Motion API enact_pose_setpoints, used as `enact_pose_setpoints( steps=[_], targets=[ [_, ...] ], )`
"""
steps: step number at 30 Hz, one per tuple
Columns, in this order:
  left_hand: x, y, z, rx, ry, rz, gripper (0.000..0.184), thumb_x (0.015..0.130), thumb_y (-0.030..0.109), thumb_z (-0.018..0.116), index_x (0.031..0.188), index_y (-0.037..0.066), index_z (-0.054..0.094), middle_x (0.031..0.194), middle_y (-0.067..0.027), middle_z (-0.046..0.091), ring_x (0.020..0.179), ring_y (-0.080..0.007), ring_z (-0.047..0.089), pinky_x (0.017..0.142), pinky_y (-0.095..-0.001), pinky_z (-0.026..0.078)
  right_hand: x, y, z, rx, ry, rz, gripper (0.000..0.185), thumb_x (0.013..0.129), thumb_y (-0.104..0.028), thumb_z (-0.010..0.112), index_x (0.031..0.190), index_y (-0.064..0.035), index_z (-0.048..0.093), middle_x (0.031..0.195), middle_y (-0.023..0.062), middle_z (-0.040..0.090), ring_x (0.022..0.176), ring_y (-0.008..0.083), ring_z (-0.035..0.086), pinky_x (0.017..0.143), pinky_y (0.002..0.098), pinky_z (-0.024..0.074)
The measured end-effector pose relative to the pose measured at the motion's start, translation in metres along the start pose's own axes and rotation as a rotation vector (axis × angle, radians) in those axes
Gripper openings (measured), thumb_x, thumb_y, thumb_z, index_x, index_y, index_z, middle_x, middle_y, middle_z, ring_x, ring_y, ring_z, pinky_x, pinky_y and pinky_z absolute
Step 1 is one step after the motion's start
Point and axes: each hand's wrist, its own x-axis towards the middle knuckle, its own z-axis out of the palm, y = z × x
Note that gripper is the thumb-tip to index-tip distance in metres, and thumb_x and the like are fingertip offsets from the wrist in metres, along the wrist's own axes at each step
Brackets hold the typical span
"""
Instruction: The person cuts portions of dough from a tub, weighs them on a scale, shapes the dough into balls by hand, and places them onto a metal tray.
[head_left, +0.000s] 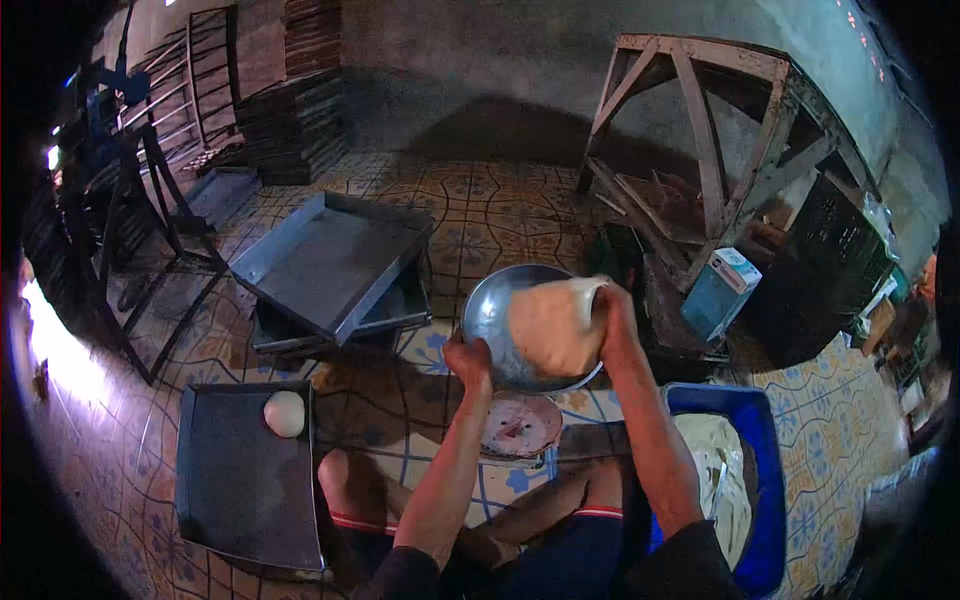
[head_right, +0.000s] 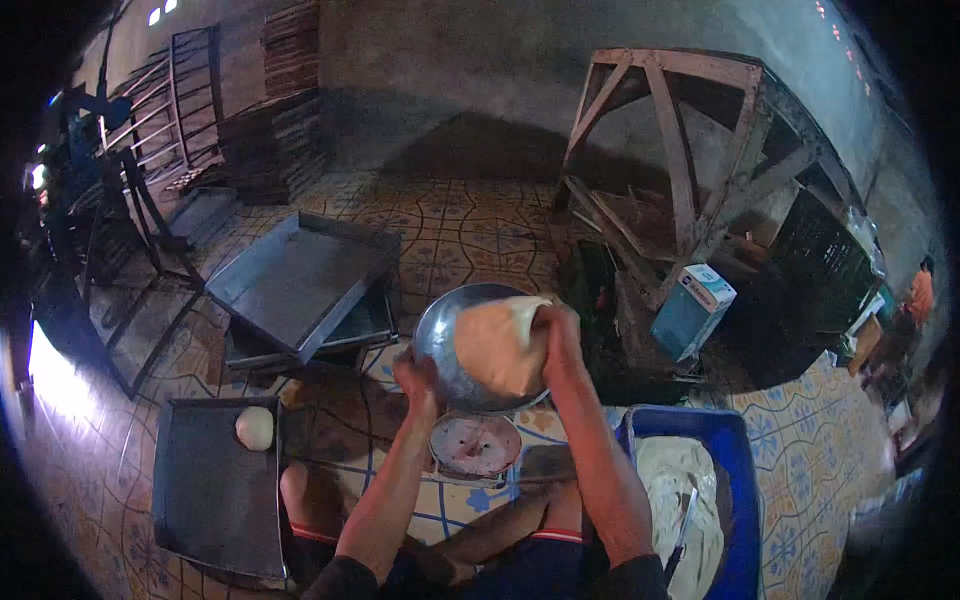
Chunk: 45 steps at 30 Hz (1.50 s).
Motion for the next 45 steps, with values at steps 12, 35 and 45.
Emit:
enact_pose_setpoints(
  steps=[12, 35, 45],
  targets=[
    [-0.196, 0.167, -0.102, -0.755, -0.228, -0.956, 0.054, 0.088, 0.038, 0.064, 0.127, 0.004, 0.047, 0.119, -0.013, 0.055, 0.107, -0.0257, 0.056, 0.087, -0.0395, 0.051, -0.187, 0.041, -0.036, -0.505, -0.229, -0.321, 0.03, 0.088, -0.029, 0.048, 0.086, -0.0003, 0.057, 0.107, 0.0194, 0.06, 0.096, 0.0257, 0.059, 0.082, 0.0404, 0.049],
    [-0.228, 0.089, -0.144, -0.545, -0.427, -0.919, 0.061, 0.085, 0.059, 0.057, 0.112, 0.004, 0.049, 0.118, -0.0094, 0.053, 0.105, -0.0225, 0.055, 0.088, -0.0389, 0.048, -0.25, 0.126, -0.039, -0.323, 0.419, 0.121, 0.03, 0.088, -0.029, 0.063, 0.097, -0.0004, 0.061, 0.084, 0.0012, 0.059, 0.073, 0.0094, 0.055, 0.067, 0.0253, 0.0472],
    [-0.234, 0.071, -0.151, -0.059, -0.371, -0.783, 0.039, 0.09, 0.036, 0.063, 0.104, 0.0, 0.055, 0.094, -0.0075, 0.059, 0.084, -0.0181, 0.059, 0.075, -0.0327, 0.051, -0.258, 0.125, -0.061, -0.433, 0.093, 0.208, 0.039, 0.085, -0.029, 0.069, 0.11, -0.0019, 0.057, 0.093, 0.0029, 0.062, 0.09, 0.0122, 0.059, 0.077, 0.0272, 0.0476]
  ],
)
